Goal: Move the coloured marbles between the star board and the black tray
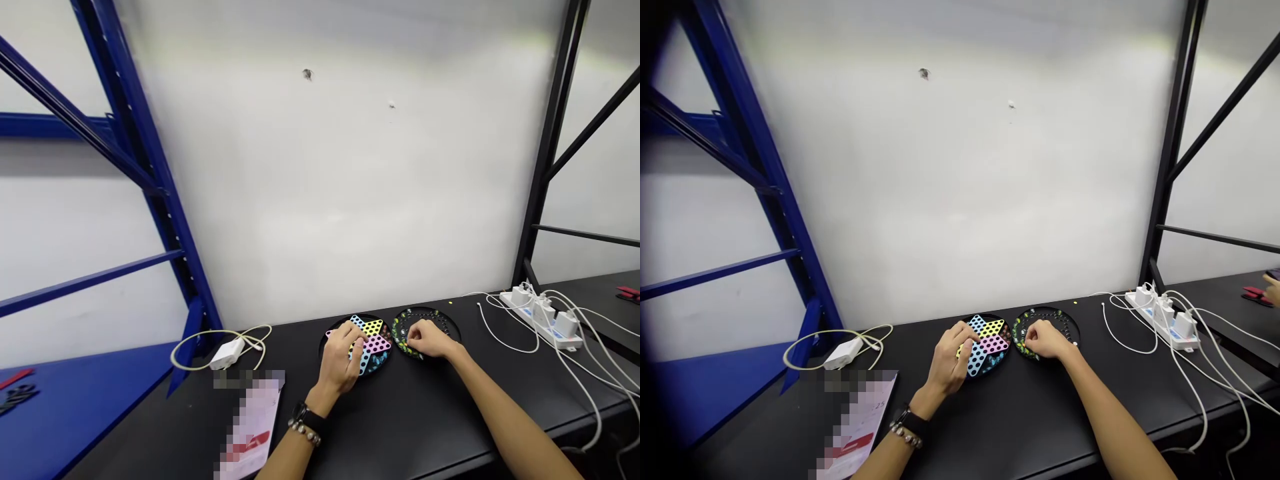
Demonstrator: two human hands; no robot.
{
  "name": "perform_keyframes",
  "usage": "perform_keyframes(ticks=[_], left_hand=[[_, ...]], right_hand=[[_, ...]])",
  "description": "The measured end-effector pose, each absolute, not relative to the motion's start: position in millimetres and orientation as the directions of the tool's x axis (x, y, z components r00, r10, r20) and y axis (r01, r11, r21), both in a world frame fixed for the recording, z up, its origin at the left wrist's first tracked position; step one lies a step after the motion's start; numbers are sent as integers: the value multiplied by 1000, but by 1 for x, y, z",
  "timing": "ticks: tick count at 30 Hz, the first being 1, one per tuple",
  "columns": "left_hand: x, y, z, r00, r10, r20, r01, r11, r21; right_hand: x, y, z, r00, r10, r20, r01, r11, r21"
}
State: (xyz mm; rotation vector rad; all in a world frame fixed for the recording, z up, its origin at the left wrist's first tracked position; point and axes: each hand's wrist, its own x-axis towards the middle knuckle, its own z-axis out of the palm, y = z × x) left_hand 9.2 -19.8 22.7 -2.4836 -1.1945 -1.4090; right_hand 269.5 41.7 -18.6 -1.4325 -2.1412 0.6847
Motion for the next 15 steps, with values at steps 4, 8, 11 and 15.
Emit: perform_keyframes(ticks=[4, 8, 11, 15], left_hand=[[12, -20, 23, 310, 617, 723, 632, -702, 328], [15, -22, 23, 337, 633, 697, 620, -706, 342], [17, -23, 23, 340, 632, 696, 614, -710, 345], [18, -23, 23, 347, 636, 689, 609, -712, 350]], right_hand=[[267, 40, -20, -411, 907, 96, 672, 373, -640], [265, 37, -17, -458, 882, 114, 632, 413, -656], [267, 36, -15, -480, 875, 61, 600, 378, -705], [274, 40, -17, -478, 878, -18, 568, 293, -769]])
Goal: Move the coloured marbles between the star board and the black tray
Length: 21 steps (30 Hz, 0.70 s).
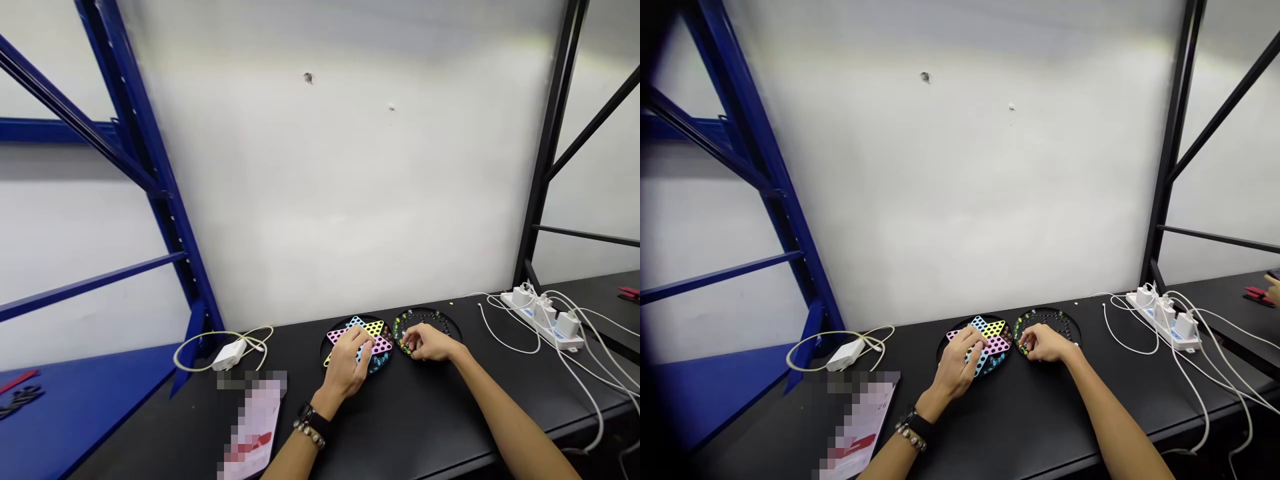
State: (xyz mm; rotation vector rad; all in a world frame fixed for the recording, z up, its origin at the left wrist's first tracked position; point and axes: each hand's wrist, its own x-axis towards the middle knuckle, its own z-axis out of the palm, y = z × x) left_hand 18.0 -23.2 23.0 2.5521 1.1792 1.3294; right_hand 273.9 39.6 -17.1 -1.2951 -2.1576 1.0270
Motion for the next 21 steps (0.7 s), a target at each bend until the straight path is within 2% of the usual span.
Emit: perform_keyframes(ticks=[8, 13, 21], left_hand=[[18, -21, 20, 354, 632, 689, 609, -715, 343], [18, -19, 17, 358, 639, 681, 640, -699, 319], [19, -19, 17, 370, 634, 679, 645, -701, 303]], right_hand=[[282, 47, -24, -490, 871, -4, 489, 271, -829], [281, 44, -21, -505, 862, 50, 508, 343, -790], [270, 41, -21, -469, 882, 53, 563, 345, -751]])
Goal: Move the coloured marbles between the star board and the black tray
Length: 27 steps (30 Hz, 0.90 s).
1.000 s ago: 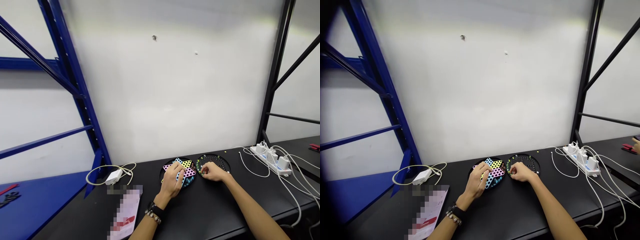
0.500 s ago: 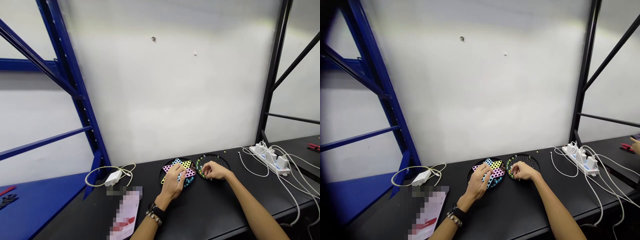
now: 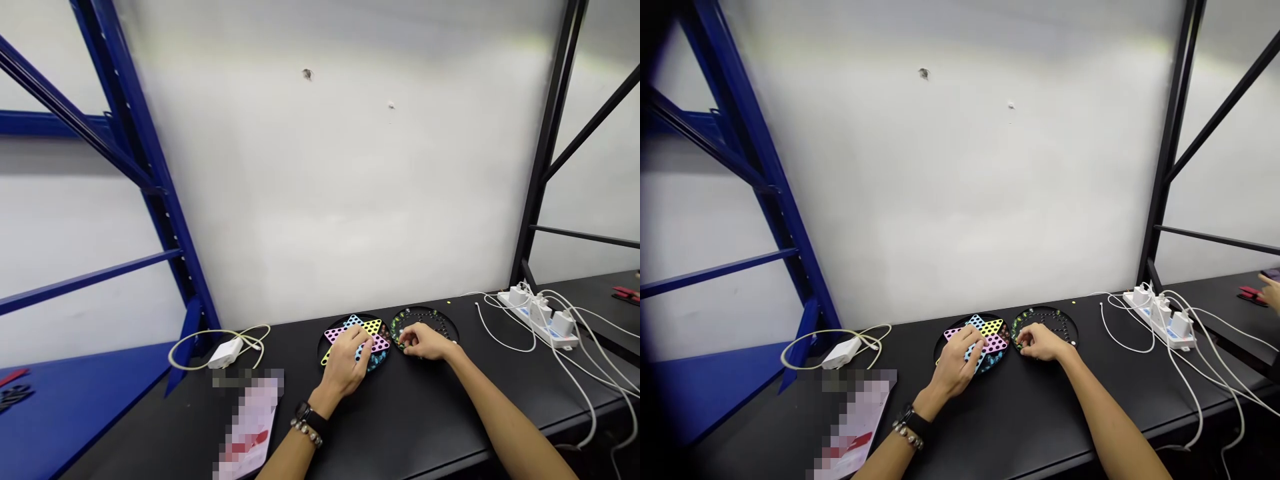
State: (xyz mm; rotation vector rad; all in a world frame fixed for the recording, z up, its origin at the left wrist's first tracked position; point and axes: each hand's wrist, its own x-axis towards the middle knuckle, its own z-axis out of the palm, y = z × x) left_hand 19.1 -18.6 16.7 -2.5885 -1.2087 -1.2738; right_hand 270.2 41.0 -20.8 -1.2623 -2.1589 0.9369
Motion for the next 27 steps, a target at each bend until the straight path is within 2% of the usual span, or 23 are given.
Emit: perform_keyframes(ticks=[10, 20, 23, 27], left_hand=[[20, -19, 18, 372, 630, 682, 651, -701, 292], [21, -20, 18, 376, 639, 671, 648, -699, 302], [22, -19, 18, 384, 640, 665, 642, -703, 306], [21, -18, 17, 385, 634, 671, 637, -709, 303]], right_hand=[[275, 41, -18, -497, 868, 23, 573, 348, -742], [276, 43, -20, -505, 862, 37, 493, 323, -808], [278, 46, -21, -498, 866, 50, 418, 290, -861], [283, 51, -22, -420, 906, 49, 224, 156, -962]])
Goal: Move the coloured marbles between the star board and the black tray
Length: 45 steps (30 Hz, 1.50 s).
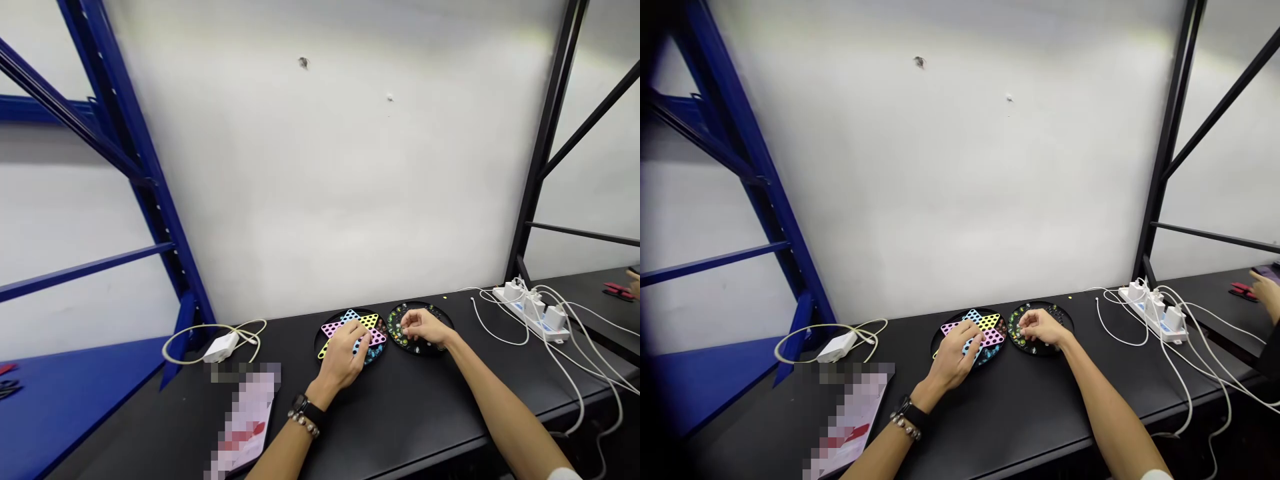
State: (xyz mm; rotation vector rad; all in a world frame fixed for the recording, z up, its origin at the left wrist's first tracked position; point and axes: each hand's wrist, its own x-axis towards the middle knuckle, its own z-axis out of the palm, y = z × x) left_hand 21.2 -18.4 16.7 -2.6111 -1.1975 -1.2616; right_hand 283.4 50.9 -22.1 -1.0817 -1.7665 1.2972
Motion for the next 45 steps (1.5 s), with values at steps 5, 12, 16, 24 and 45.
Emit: perform_keyframes(ticks=[5, 12, 16, 24, 45], left_hand=[[22, -19, 18, 393, 648, 653, 638, -703, 314], [24, -22, 22, 386, 656, 649, 645, -694, 318], [23, -22, 21, 385, 658, 647, 645, -693, 321], [22, -20, 19, 387, 677, 626, 660, -677, 325], [36, -25, 3, 671, 673, 311, 676, -728, 114]], right_hand=[[288, 55, -21, -344, 937, 58, 166, 122, -979], [287, 52, -18, -356, 933, -51, -87, -88, -992], [284, 53, -26, -409, 911, -58, 9, -60, -998], [281, 56, -29, -372, 927, 52, 296, 172, -939], [283, 55, -15, -243, 968, 62, -282, -10, -959]])
